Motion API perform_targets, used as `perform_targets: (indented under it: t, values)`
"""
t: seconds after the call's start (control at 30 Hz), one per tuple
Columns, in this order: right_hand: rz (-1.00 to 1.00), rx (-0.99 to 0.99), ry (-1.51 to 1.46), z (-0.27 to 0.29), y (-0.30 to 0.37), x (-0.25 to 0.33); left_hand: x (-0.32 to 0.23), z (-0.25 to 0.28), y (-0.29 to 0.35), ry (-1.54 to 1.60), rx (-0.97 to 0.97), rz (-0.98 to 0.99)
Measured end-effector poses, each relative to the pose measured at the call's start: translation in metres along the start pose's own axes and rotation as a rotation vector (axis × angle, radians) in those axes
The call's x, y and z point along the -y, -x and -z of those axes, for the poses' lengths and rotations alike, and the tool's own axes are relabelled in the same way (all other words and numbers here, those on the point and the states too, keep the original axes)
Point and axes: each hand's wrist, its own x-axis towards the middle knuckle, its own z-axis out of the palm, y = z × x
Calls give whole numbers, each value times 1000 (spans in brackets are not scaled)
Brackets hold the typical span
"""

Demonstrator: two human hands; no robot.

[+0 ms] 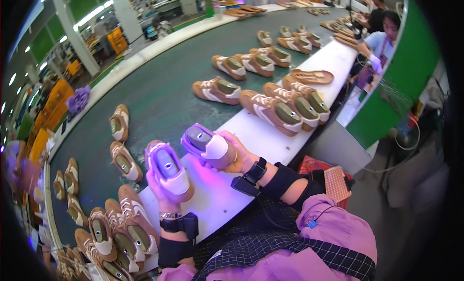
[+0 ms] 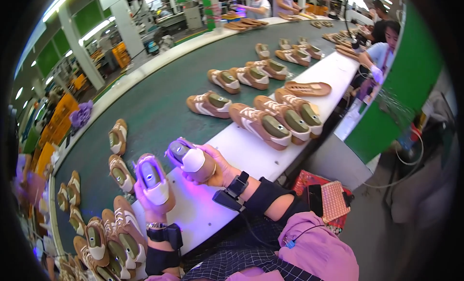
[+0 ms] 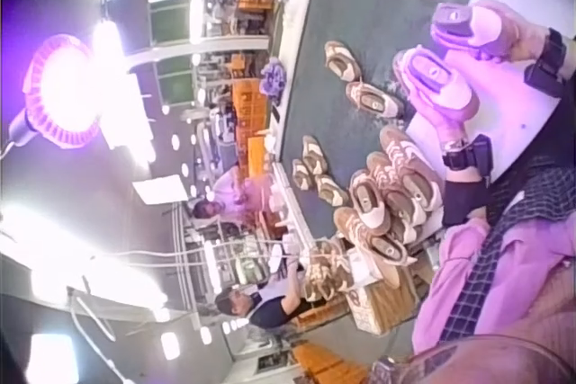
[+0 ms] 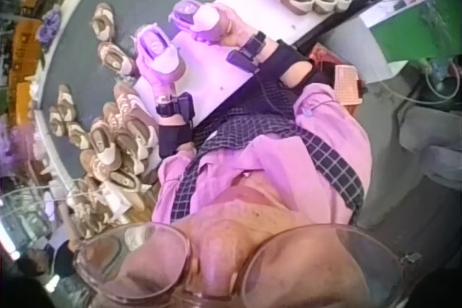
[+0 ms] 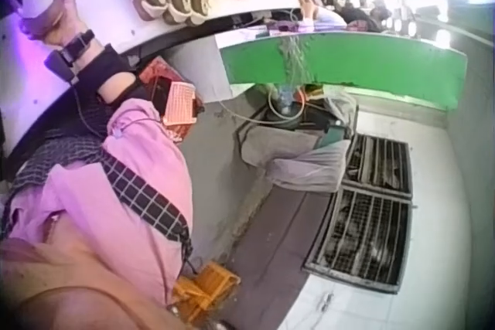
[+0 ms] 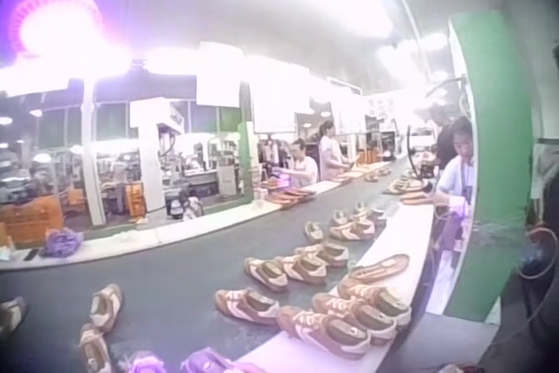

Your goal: The recorder is inspecting and sorting shoes on a conveyor belt in a manufacturing facility.

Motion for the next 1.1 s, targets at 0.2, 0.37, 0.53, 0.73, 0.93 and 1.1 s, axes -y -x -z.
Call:
perform_targets:
  t: [0.2, 0.37, 0.53, 0.73, 0.93, 1.1]
  values:
    - [84, -90, 168, 0, 76, 10, -12, 41, 29, -1060, 218, -316]
    - [324, -291, 356, 3, 123, 21, -30, 103, 51, -403, 76, -62]
    - [1085, -836, 1058, -4, 141, 8, -41, 120, 83, -53, -158, 62]
    - [1151, -796, 2084, -12, 120, -14, -43, 92, 88, 20, -220, 90]
    - [1077, -747, 2379, -6, 83, -10, -56, 108, 86, -41, -371, -40]
    - [1071, -720, 2355, 2, 80, -19, -57, 105, 90, -17, -261, 14]
